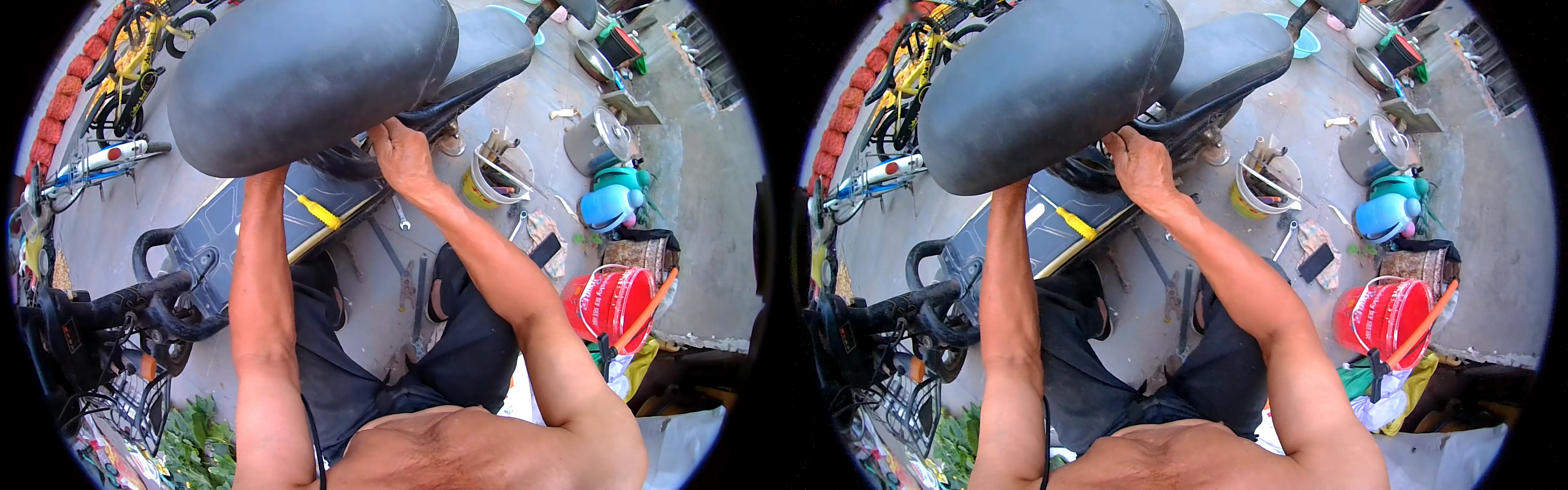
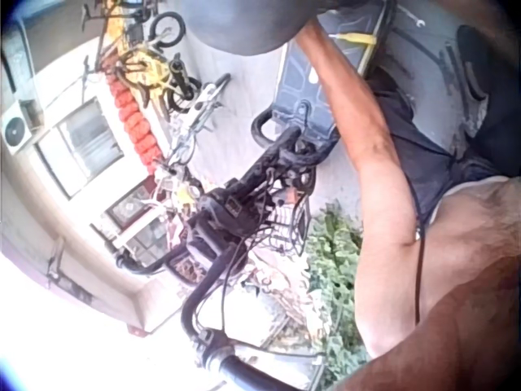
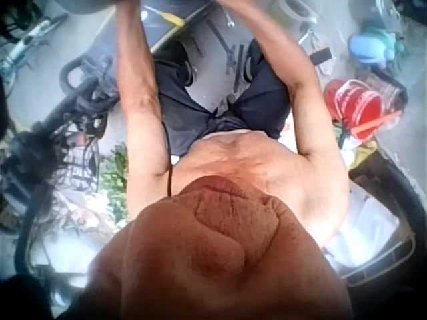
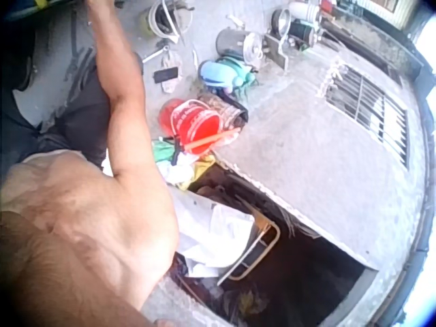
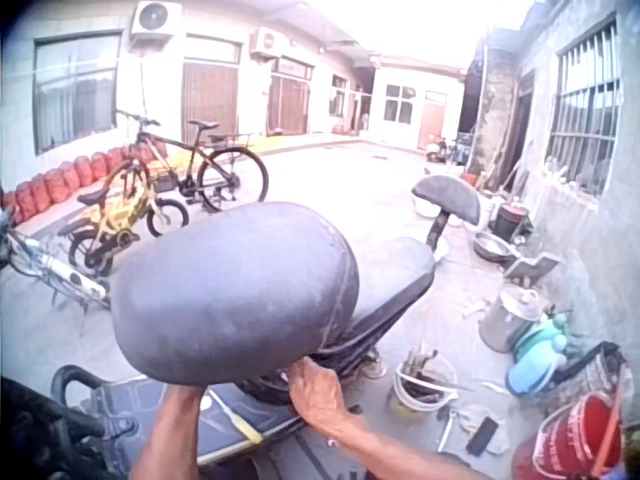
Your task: The person reattaches the seat of an electric scooter, aligning it with the frame and securing it using a wrench. They tighten the fasteners underneath the seat to ensure it is firmly attached.
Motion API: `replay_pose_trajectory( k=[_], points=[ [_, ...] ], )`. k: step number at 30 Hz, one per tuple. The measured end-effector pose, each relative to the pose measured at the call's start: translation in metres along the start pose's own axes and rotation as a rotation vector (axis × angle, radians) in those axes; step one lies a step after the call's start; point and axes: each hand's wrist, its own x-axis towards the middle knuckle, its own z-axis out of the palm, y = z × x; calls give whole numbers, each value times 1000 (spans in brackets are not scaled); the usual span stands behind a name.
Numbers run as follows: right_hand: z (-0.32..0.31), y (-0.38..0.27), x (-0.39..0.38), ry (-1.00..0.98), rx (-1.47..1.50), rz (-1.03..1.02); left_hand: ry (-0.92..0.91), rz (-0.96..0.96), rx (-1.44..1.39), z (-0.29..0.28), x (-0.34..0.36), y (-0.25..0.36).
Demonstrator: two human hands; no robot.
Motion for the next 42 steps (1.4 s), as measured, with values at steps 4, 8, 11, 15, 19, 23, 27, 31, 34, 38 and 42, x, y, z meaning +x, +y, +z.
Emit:
replay_pose_trajectory(
  k=[4, 8, 11, 15, 19, 23, 27, 31, 34, 38, 42],
  points=[
    [16, 5, -3, -48, 110, 103, 6, -40, 31, 2, -2, 1],
    [4, -7, -2, -219, 258, 189, -54, -92, -22, -5, -1, -1],
    [5, -2, -3, -128, 173, -30, -34, -69, -78, -5, 3, 5],
    [5, -6, -2, -135, 174, 35, -18, -52, -137, -6, 8, 9],
    [6, -8, -2, -141, 150, 28, 4, -32, -174, -7, 10, 15],
    [12, -4, -5, -112, 164, 46, 20, 88, 12, -3, 12, 12],
    [27, 5, -8, -116, 218, 56, -37, 106, -85, -2, 15, 17],
    [19, -6, -7, -339, 460, 230, 98, 89, -189, 9, 16, 15],
    [4, -9, -6, -405, 567, 295, 100, -103, -402, 16, 14, 19],
    [-22, 7, -10, -346, 511, 335, -10, -73, -565, -4, 17, 28],
    [-46, 14, -5, -268, 302, 179, 23, -2, -331, -8, 17, 29]
  ],
)
